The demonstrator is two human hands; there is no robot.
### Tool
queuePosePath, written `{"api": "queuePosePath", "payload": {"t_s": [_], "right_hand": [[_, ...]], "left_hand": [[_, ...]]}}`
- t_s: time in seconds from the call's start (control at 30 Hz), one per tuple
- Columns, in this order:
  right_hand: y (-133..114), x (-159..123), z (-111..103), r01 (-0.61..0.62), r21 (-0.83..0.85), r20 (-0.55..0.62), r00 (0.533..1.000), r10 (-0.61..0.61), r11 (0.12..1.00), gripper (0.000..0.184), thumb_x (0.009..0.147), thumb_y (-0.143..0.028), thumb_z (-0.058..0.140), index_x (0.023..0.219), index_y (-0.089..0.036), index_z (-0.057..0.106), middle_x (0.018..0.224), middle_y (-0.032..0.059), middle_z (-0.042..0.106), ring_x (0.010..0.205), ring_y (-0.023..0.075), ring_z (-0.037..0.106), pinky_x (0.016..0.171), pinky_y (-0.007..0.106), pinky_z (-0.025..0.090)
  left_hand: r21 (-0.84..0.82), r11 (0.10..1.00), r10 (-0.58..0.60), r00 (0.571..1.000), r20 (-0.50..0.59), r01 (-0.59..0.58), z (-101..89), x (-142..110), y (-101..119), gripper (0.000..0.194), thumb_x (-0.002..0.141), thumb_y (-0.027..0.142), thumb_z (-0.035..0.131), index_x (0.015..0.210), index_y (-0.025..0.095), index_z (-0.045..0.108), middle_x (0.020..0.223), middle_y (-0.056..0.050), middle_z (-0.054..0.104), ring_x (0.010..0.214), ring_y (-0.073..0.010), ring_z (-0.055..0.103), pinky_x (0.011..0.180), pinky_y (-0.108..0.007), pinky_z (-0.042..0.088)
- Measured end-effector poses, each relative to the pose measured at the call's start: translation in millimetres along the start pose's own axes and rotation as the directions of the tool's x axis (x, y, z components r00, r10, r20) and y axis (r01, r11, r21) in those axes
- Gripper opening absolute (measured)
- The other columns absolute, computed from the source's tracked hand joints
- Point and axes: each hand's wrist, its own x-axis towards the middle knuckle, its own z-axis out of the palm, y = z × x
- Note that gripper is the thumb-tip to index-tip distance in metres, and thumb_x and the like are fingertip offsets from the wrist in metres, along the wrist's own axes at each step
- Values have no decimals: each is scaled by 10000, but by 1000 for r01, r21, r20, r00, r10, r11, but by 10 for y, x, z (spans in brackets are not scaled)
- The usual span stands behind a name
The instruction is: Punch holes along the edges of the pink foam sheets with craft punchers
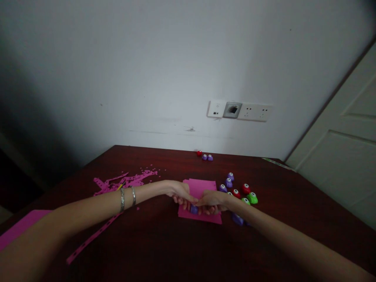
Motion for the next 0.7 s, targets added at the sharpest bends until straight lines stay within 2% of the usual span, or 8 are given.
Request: {"api": "queuePosePath", "payload": {"t_s": [0.17, 0.4, 0.53, 0.7], "right_hand": [[8, 83, -64, -60, 67, 148, 988, 49, 996, 433, 759, -520, 552, 579, -132, 622, 415, -55, 429, 336, 16, 215, 355, 147, 157], [79, 296, -127, -78, 70, 227, 972, 61, 994, 426, 742, -502, 581, 581, -111, 634, 388, -61, 405, 342, 29, 208, 356, 167, 144], [75, 272, -113, -65, 65, 212, 976, 50, 996, 418, 751, -500, 572, 600, -115, 629, 396, -67, 395, 343, 25, 208, 356, 161, 145], [-15, 154, -38, -28, 26, 108, 994, 25, 999, 431, 768, -531, 529, 713, -118, 636, 392, -62, 411, 329, 34, 251, 346, 161, 171]], "left_hand": [[41, 997, -59, 998, 23, 59, 9, 5, 17, 512, 696, 630, 550, 585, 131, 580, 530, -43, 550, 360, -48, 334, 343, -178, 184], [68, 998, 12, 1000, 10, -12, 34, 33, -74, 583, 668, 706, 499, 552, 136, 539, 501, -30, 517, 343, -50, 315, 333, -194, 192], [75, 997, 27, 1000, 15, -28, 27, 42, -64, 594, 644, 724, 504, 554, 138, 536, 490, -21, 516, 338, -48, 329, 325, -184, 200], [127, 992, 23, 1000, 5, -23, 43, 42, -67, 609, 666, 726, 473, 539, 133, 535, 469, -19, 493, 337, -56, 347, 329, -194, 226]]}}
